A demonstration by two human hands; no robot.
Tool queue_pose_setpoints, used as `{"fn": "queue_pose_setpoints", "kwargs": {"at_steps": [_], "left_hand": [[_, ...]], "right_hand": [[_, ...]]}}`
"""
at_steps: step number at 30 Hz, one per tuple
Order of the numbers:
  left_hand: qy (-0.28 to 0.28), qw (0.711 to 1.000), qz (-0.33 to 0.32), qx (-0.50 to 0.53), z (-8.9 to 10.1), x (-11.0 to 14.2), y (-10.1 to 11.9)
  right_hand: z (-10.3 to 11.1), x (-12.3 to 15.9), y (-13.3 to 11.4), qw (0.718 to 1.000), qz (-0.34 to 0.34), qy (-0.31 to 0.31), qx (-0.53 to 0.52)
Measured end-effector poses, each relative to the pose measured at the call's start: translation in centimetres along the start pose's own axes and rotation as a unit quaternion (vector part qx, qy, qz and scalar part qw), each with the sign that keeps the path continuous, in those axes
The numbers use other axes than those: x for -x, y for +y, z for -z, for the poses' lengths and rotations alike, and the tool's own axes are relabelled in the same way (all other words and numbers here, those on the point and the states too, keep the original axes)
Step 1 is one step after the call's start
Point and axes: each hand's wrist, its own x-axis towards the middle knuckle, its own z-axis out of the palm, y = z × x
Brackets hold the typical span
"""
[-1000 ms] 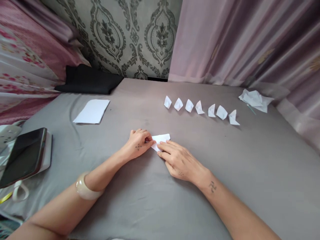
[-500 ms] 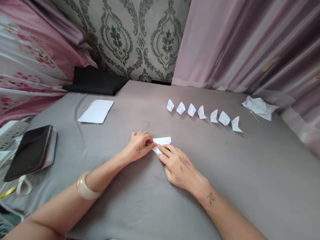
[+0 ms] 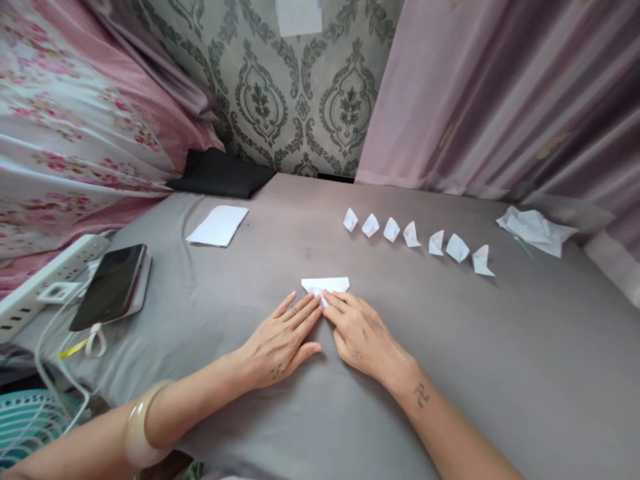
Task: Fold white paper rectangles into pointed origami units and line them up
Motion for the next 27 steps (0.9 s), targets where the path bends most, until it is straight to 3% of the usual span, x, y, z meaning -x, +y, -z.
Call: {"fn": "queue_pose_setpoints", "kwargs": {"at_steps": [15, 27], "left_hand": [[-0.013, 0.999, 0.024, 0.026, 0.1, -0.3, -0.3], [0.066, 0.990, 0.120, -0.038, 0.6, -0.7, -3.0]], "right_hand": [[-0.2, 0.0, -0.1, 1.000, -0.011, -0.001, 0.005], [0.1, -0.1, -0.8, 1.000, -0.021, -0.008, 0.010]]}}
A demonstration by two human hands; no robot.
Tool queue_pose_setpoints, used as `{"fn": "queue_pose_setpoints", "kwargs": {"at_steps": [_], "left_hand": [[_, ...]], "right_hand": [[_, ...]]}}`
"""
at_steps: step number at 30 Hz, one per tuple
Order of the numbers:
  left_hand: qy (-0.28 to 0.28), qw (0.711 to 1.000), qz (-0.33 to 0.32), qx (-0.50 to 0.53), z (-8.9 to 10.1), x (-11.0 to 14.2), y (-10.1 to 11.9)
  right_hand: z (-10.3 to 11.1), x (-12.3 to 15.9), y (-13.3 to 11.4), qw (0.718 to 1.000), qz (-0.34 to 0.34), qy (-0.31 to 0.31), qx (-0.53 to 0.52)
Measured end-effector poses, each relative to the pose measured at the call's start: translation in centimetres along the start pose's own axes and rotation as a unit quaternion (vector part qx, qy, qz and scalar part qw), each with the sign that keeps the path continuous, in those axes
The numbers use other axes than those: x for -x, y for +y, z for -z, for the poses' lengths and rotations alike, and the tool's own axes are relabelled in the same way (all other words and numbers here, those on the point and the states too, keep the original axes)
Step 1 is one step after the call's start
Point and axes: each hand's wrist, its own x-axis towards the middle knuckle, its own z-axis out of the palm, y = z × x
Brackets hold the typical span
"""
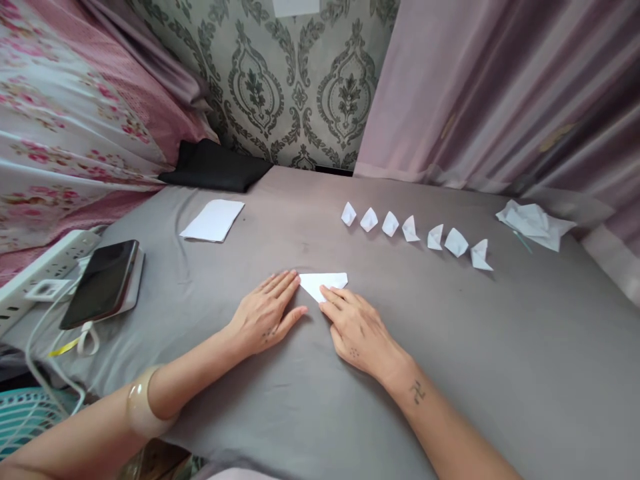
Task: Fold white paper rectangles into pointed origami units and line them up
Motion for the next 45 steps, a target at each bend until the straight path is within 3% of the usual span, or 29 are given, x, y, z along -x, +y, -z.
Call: {"fn": "queue_pose_setpoints", "kwargs": {"at_steps": [7, 13, 21, 28, 35, 42, 45], "left_hand": [[0.020, 0.990, 0.098, 0.098, -0.3, -3.2, -0.9], [-0.056, 0.959, 0.170, 0.219, -1.0, -5.5, -0.5], [-0.051, 0.966, 0.148, 0.208, -1.3, -5.9, -1.4], [-0.101, 0.946, 0.150, 0.267, -1.4, -6.9, -2.3], [-0.125, 0.932, 0.098, 0.326, -0.7, -8.0, -2.6], [-0.060, 0.954, 0.071, 0.285, -1.2, -8.5, -2.4], [0.001, 0.972, -0.006, 0.236, -1.4, -7.4, -1.6]], "right_hand": [[-0.5, 0.4, -0.5, 1.000, -0.014, 0.021, -0.014], [-1.1, 0.7, -1.0, 0.999, -0.034, 0.040, -0.012], [-1.7, 0.6, -2.1, 0.995, -0.067, 0.070, -0.004], [-1.7, 1.1, -1.8, 0.995, -0.061, 0.083, -0.008], [-1.5, 1.0, -2.3, 0.995, -0.061, 0.080, 0.022], [-1.4, 0.0, -2.6, 0.993, -0.081, 0.081, 0.037], [-1.2, -0.3, -2.2, 0.993, -0.082, 0.085, 0.018]]}}
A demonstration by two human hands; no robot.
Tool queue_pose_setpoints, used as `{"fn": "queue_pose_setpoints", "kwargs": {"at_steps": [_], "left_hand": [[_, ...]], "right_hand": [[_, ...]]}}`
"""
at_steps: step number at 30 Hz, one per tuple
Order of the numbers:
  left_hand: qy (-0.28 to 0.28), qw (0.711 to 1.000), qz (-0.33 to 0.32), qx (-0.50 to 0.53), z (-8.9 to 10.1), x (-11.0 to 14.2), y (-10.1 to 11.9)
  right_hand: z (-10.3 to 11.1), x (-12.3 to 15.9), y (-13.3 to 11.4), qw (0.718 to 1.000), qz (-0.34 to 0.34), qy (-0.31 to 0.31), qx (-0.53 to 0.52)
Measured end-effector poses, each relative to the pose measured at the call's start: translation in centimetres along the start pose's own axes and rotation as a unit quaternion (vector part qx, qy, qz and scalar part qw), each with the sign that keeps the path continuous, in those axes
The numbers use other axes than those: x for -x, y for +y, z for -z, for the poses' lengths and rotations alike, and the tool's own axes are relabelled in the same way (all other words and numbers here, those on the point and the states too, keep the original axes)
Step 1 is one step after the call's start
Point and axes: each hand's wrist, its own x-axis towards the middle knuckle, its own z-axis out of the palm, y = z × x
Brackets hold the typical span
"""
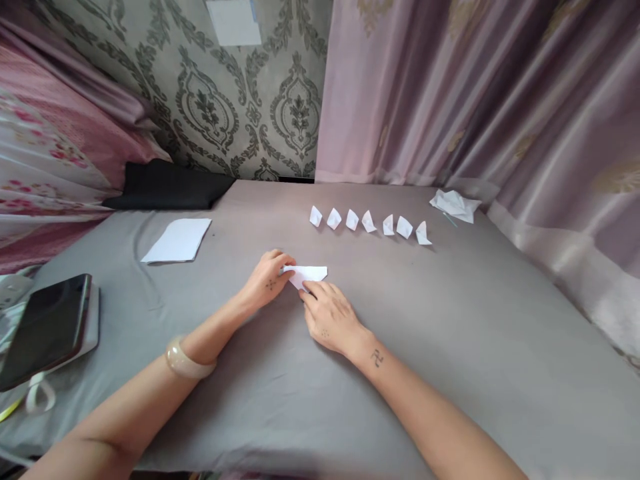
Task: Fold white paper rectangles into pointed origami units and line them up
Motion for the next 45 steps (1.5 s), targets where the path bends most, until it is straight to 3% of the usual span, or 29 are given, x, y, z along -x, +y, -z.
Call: {"fn": "queue_pose_setpoints", "kwargs": {"at_steps": [3, 7, 13, 16, 25, 45], "left_hand": [[-0.036, 0.998, -0.056, -0.009, -0.5, 1.2, 0.9], [-0.039, 0.997, -0.052, -0.037, -1.1, 2.1, 2.0], [-0.035, 0.988, -0.078, -0.129, -1.5, 2.7, 3.1], [-0.042, 0.984, -0.096, -0.146, -1.5, 3.0, 3.3], [-0.014, 0.992, -0.042, -0.122, -1.9, 3.0, 2.9], [-0.003, 0.997, -0.032, -0.074, -1.9, 2.6, 2.3]], "right_hand": [[0.1, -0.7, 0.7, 1.000, -0.001, 0.005, -0.028], [0.0, -1.8, 2.2, 0.996, -0.004, 0.015, -0.088], [-0.2, -2.9, 4.2, 0.989, -0.097, 0.051, -0.097], [-0.5, -3.3, 4.6, 0.989, -0.112, 0.054, -0.081], [-1.2, -3.5, 4.7, 0.989, -0.116, 0.042, -0.079], [-1.3, -3.7, 5.2, 0.982, -0.100, 0.071, -0.146]]}}
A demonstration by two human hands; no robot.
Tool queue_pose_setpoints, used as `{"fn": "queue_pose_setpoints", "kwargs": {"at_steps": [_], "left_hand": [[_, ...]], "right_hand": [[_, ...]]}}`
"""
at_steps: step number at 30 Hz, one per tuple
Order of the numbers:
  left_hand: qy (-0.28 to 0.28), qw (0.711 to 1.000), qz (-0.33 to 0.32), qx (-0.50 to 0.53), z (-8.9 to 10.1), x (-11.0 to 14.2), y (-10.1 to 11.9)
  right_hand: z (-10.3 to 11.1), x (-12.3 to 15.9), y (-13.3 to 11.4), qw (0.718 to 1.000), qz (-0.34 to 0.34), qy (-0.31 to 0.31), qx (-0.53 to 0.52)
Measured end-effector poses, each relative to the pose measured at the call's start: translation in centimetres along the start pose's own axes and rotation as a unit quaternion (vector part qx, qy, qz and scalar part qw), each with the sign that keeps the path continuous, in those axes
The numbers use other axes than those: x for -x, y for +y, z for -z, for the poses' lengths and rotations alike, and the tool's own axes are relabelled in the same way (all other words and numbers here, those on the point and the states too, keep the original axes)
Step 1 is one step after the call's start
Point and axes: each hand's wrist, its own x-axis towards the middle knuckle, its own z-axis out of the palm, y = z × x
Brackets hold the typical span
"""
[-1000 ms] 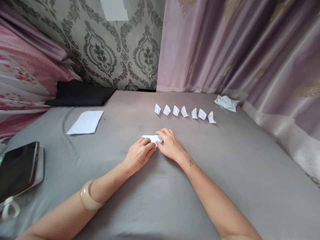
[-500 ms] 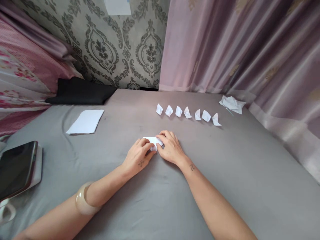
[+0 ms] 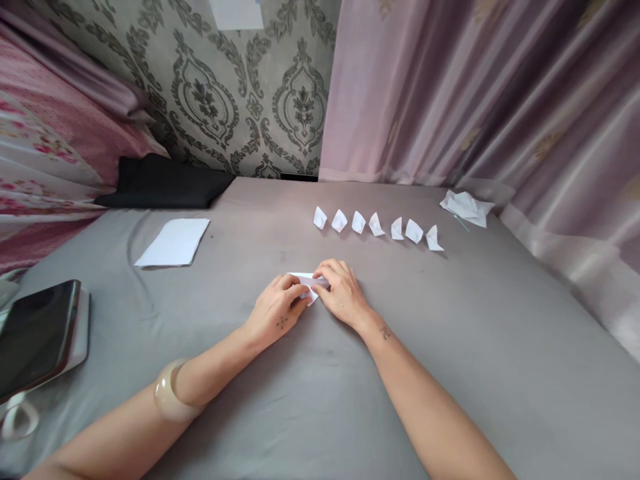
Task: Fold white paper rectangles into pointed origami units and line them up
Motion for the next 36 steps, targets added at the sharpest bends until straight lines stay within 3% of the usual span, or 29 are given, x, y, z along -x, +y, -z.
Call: {"fn": "queue_pose_setpoints", "kwargs": {"at_steps": [3, 8, 14, 21, 26, 36], "left_hand": [[-0.004, 1.000, 0.008, 0.026, -0.1, -0.4, -0.7], [0.038, 0.998, 0.046, 0.021, 0.4, -1.4, -2.5], [-0.055, 0.992, 0.083, 0.080, 2.1, -2.5, -3.2], [-0.089, 0.987, 0.068, 0.113, 2.4, -2.9, -3.5], [-0.081, 0.993, 0.020, 0.085, 1.9, -3.1, -4.2], [-0.091, 0.979, -0.170, -0.062, 3.0, -2.7, -4.1]], "right_hand": [[0.1, -0.1, 0.2, 1.000, -0.009, -0.024, -0.006], [0.2, -0.4, 0.2, 0.999, -0.014, -0.047, -0.018], [0.4, -0.6, 0.2, 0.997, -0.008, -0.081, -0.013], [0.2, -0.9, 0.7, 0.996, -0.018, -0.082, -0.030], [0.0, -0.6, 0.8, 0.998, 0.013, -0.065, 0.007], [0.8, 0.9, -0.1, 0.977, 0.117, -0.063, 0.167]]}}
